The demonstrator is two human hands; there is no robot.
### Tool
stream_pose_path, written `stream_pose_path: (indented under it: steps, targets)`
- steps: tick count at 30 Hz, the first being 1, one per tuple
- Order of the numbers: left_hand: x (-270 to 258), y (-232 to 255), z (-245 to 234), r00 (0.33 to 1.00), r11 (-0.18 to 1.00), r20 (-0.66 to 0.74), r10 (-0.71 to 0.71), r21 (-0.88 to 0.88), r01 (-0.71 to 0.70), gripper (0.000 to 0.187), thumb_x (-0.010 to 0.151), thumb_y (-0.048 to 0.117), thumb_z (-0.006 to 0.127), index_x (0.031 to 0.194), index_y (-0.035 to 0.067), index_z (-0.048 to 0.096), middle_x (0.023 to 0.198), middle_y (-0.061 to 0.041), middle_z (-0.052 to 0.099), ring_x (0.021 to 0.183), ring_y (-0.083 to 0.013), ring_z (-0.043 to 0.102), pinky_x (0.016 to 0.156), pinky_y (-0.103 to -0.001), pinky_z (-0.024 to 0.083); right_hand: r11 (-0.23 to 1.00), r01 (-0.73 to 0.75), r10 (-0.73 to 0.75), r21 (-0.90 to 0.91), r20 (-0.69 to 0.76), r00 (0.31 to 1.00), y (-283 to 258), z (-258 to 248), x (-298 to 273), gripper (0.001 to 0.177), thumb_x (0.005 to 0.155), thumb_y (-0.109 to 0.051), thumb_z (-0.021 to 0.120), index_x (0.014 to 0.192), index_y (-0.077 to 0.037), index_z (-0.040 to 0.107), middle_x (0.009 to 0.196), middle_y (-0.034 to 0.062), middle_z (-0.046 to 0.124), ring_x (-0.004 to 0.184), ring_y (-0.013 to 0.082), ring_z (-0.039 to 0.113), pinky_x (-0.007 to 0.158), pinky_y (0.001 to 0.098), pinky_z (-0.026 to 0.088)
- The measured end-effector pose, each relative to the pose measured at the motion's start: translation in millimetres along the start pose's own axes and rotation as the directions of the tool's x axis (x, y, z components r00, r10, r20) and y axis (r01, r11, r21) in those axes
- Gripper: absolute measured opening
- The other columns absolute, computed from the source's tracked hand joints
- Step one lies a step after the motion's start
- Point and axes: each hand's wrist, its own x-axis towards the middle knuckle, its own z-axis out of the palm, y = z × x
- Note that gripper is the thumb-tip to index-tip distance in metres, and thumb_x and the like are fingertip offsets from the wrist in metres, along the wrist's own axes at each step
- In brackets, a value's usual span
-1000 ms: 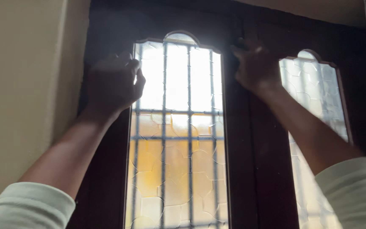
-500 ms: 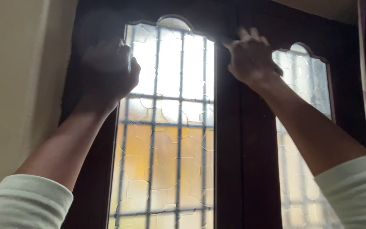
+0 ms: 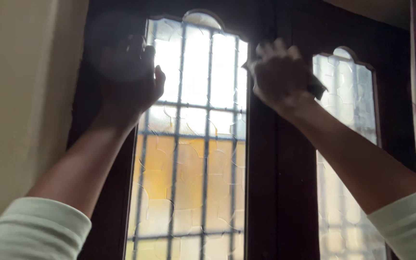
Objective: The person wipes the dark brown wooden frame of a window with a dark cloth. They clean the vertical sides and the top horizontal section of the frame, using one hand to hold the frame steady while the other wipes. The window has frosted glass with a grid pattern.
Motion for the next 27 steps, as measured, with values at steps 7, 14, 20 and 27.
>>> stream_pose_path:
  steps: [7,14,20,27]
  targets:
    - [-7.6,-11.2,7.3,0.999,0.998,-0.011,0.035,-0.060,-0.036,0.012,0.082,0.017,0.067,0.090,0.007,0.066,0.105,-0.010,0.064,0.101,-0.0289,0.062,0.091,-0.048,0.048,0.988,-0.088,0.094,0.124,-0.041,0.995,5.8,37.4,4.7,0.011,0.085,-0.008,0.069,0.087,-0.008,0.080,0.114,0.0193,0.062,0.103,0.0351,0.061,0.093,0.0481,0.054]
    - [-8.9,-6.4,-5.9,0.996,0.996,-0.009,0.084,-0.014,-0.084,0.018,0.083,0.021,0.070,0.094,0.006,0.069,0.114,-0.013,0.065,0.104,-0.0283,0.061,0.087,-0.047,0.046,0.986,0.010,-0.028,0.169,0.103,0.994,-17.9,4.9,-65.4,0.050,0.082,0.006,0.060,0.119,-0.020,0.082,0.117,0.0109,0.062,0.100,0.0292,0.067,0.077,0.0429,0.063]
    - [-10.2,-7.4,-16.4,0.995,0.995,-0.033,0.089,-0.033,-0.090,0.024,0.082,0.017,0.071,0.103,0.008,0.073,0.126,-0.011,0.066,0.124,-0.0284,0.061,0.103,-0.049,0.047,0.987,0.095,-0.074,-0.128,0.163,0.984,-6.6,6.9,-52.5,0.020,0.103,-0.033,0.062,0.108,-0.024,0.080,0.119,0.0085,0.062,0.111,0.0274,0.066,0.082,0.0451,0.061]
    - [-16.2,-9.7,-13.7,0.990,0.996,-0.105,0.091,-0.001,-0.092,0.024,0.083,0.014,0.073,0.106,0.010,0.075,0.129,-0.007,0.065,0.122,-0.0254,0.059,0.107,-0.047,0.046,0.987,-0.129,0.129,-0.100,-0.006,0.992,12.0,68.6,33.6,0.031,0.085,-0.019,0.065,0.115,-0.015,0.072,0.120,0.0159,0.062,0.114,0.0381,0.063,0.076,0.0538,0.059]
